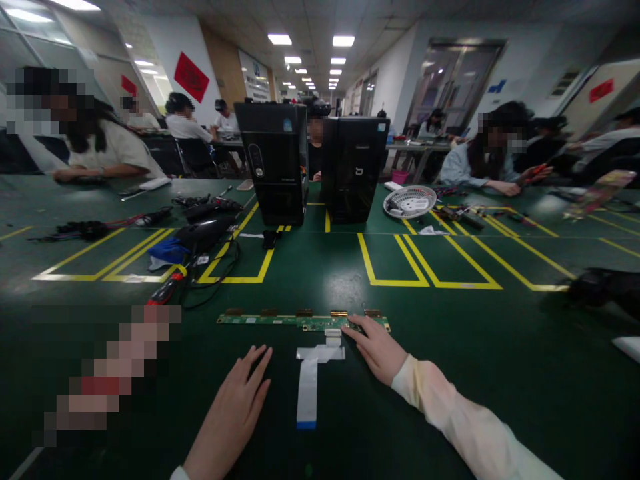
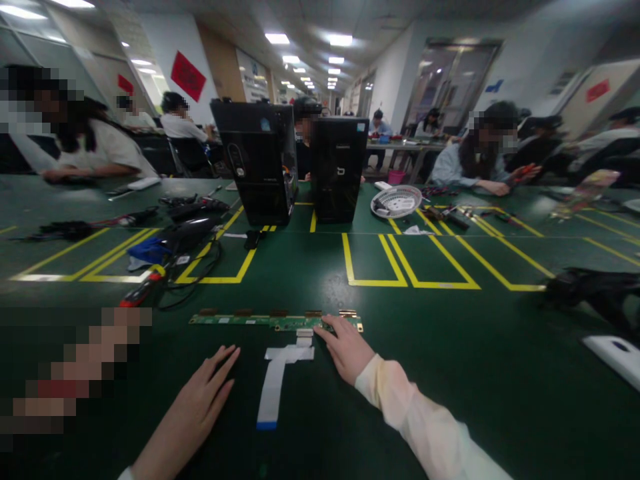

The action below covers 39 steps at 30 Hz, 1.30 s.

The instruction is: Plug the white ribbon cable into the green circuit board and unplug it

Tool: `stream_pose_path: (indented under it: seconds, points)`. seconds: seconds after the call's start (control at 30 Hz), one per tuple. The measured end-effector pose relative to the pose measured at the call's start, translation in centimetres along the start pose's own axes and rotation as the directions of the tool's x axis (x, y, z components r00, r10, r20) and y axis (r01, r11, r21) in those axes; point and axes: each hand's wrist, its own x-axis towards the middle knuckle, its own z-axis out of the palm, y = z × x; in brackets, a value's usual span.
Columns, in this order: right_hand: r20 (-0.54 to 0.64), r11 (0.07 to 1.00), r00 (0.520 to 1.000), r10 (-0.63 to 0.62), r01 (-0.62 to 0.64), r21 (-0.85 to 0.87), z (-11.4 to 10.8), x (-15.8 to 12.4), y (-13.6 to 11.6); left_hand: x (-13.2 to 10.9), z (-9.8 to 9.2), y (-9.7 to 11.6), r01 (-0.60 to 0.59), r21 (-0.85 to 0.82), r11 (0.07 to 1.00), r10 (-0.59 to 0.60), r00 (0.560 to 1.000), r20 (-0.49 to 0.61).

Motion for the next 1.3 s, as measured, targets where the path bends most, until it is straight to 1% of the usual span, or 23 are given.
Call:
stream_pose_path:
  seconds: [0.07, 0.13, 0.27, 0.43, 0.6, 0.77, 0.93, 1.03, 1.1, 1.2, 1.3]
  points:
    - [-0.008, 1.000, 1.000, -0.015, 0.015, 0.005, -0.2, 0.1, -0.1, -0.5, 0.5, -0.9, 0.008, 0.003, 1.000, -0.008, 1.000, -0.008]
    - [-0.014, 0.999, 0.999, -0.036, 0.036, 0.009, -0.5, 0.3, -0.4, -0.4, 0.7, -1.2, -0.003, 0.007, 1.000, 0.003, 1.000, -0.010]
    - [0.027, 0.996, 0.996, -0.085, 0.083, 0.039, -1.4, 0.9, -1.0, 0.7, 0.5, -0.9, -0.037, 0.014, 0.999, 0.037, 0.999, -0.017]
    - [0.099, 0.987, 0.987, -0.125, 0.114, 0.110, -1.9, 1.7, -1.7, 1.9, 0.2, -0.4, -0.027, 0.019, 0.999, 0.027, 1.000, -0.009]
    - [0.211, 0.993, 0.973, -0.099, 0.084, 0.078, -2.1, 2.1, -2.1, 2.0, 0.3, -0.4, -0.025, 0.020, 1.000, 0.025, 1.000, -0.007]
    - [0.270, 0.996, 0.959, -0.080, 0.070, 0.049, -2.4, 1.9, -2.4, 2.0, 0.2, -0.3, -0.022, 0.029, 0.999, 0.022, 1.000, 0.007]
    - [0.330, 0.997, 0.941, -0.070, 0.060, 0.041, -2.9, 1.6, -2.7, 1.9, 0.2, -0.3, -0.050, 0.020, 0.999, 0.050, 0.998, -0.030]
    - [0.327, 0.998, 0.943, -0.062, 0.051, 0.041, -3.1, 0.9, -2.6, 2.0, 0.2, -0.3, -0.057, 0.021, 0.998, 0.058, 0.997, -0.045]
    - [0.305, 0.999, 0.952, -0.040, 0.036, 0.021, -3.2, -0.1, -2.3, 2.0, 0.2, -0.2, -0.054, 0.031, 0.998, 0.056, 0.998, -0.037]
    - [0.257, 0.999, 0.966, 0.003, 0.006, -0.034, -3.5, -2.6, -1.2, 2.0, 0.2, -0.2, -0.050, 0.042, 0.998, 0.051, 0.998, -0.026]
    - [0.199, 0.991, 0.978, 0.066, -0.042, -0.124, -4.0, -5.8, 0.4, 1.9, 0.3, -0.4, -0.049, 0.035, 0.998, 0.050, 0.998, -0.031]
